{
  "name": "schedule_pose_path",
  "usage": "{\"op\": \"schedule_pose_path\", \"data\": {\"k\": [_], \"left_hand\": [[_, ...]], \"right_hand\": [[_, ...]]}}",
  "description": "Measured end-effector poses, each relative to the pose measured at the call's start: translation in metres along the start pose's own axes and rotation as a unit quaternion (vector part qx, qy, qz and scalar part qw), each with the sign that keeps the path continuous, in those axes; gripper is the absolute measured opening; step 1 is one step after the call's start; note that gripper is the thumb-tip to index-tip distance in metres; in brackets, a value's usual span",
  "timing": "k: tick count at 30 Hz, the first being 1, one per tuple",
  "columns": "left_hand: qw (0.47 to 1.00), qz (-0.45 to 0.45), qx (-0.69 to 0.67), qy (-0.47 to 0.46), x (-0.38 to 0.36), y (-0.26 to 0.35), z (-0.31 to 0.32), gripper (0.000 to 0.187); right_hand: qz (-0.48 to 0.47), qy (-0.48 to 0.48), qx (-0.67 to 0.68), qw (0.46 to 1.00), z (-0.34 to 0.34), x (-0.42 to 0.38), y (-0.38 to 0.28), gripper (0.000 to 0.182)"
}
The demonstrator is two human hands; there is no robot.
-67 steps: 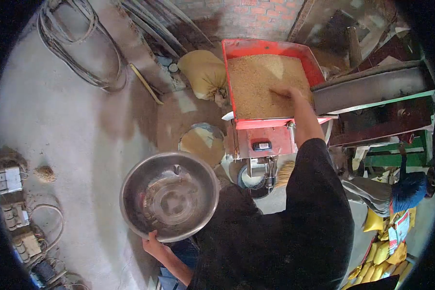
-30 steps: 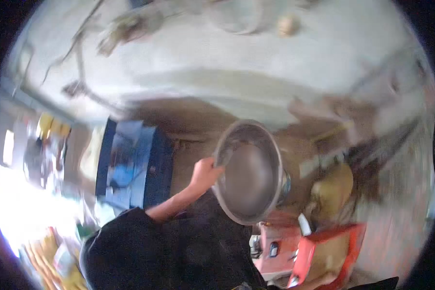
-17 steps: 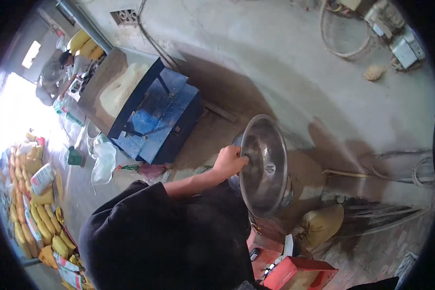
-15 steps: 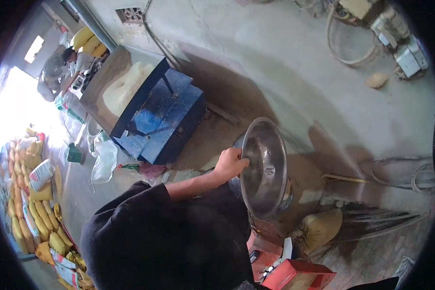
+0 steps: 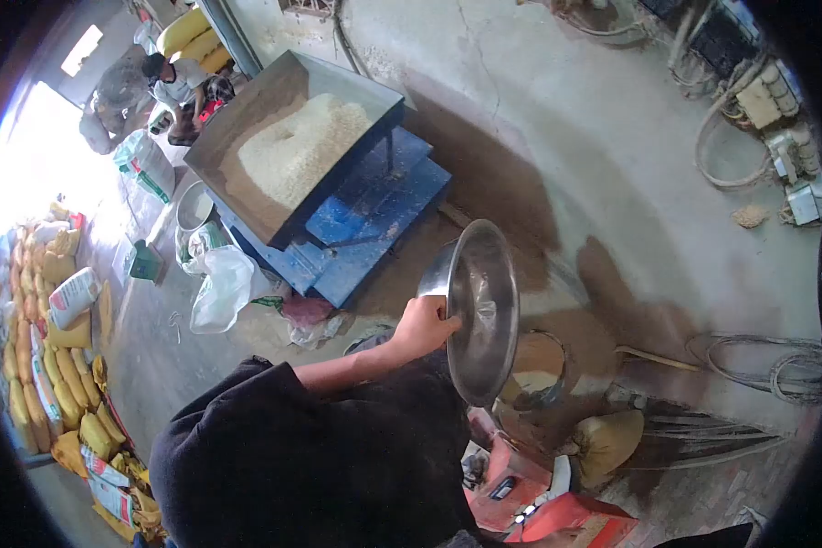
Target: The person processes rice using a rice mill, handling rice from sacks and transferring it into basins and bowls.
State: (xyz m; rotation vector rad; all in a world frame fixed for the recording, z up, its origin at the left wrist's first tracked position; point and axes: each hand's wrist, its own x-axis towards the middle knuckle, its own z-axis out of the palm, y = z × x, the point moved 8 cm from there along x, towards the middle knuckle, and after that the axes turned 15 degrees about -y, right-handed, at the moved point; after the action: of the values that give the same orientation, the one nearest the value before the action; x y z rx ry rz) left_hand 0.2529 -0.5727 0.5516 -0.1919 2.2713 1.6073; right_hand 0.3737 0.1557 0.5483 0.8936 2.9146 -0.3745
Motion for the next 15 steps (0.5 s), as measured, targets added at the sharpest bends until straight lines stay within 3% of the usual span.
{"op": "schedule_pose_path", "data": {"k": [3,9,11,15], "left_hand": [[0.998,-0.048,-0.028,-0.010,-0.019,-0.029,-0.031,0.026],[0.993,-0.025,0.102,-0.058,-0.042,-0.080,-0.050,0.022],[0.983,-0.029,0.136,-0.123,-0.045,-0.105,-0.041,0.023],[0.971,-0.050,0.189,-0.140,-0.053,-0.155,-0.034,0.026]], "right_hand": [[-0.009,-0.018,0.015,1.000,0.016,-0.027,-0.053,0.051],[-0.016,-0.059,0.034,0.998,0.041,-0.072,-0.132,0.051],[-0.017,-0.074,0.043,0.996,0.049,-0.081,-0.154,0.051],[0.027,-0.095,0.057,0.993,0.057,-0.123,-0.145,0.051]]}}
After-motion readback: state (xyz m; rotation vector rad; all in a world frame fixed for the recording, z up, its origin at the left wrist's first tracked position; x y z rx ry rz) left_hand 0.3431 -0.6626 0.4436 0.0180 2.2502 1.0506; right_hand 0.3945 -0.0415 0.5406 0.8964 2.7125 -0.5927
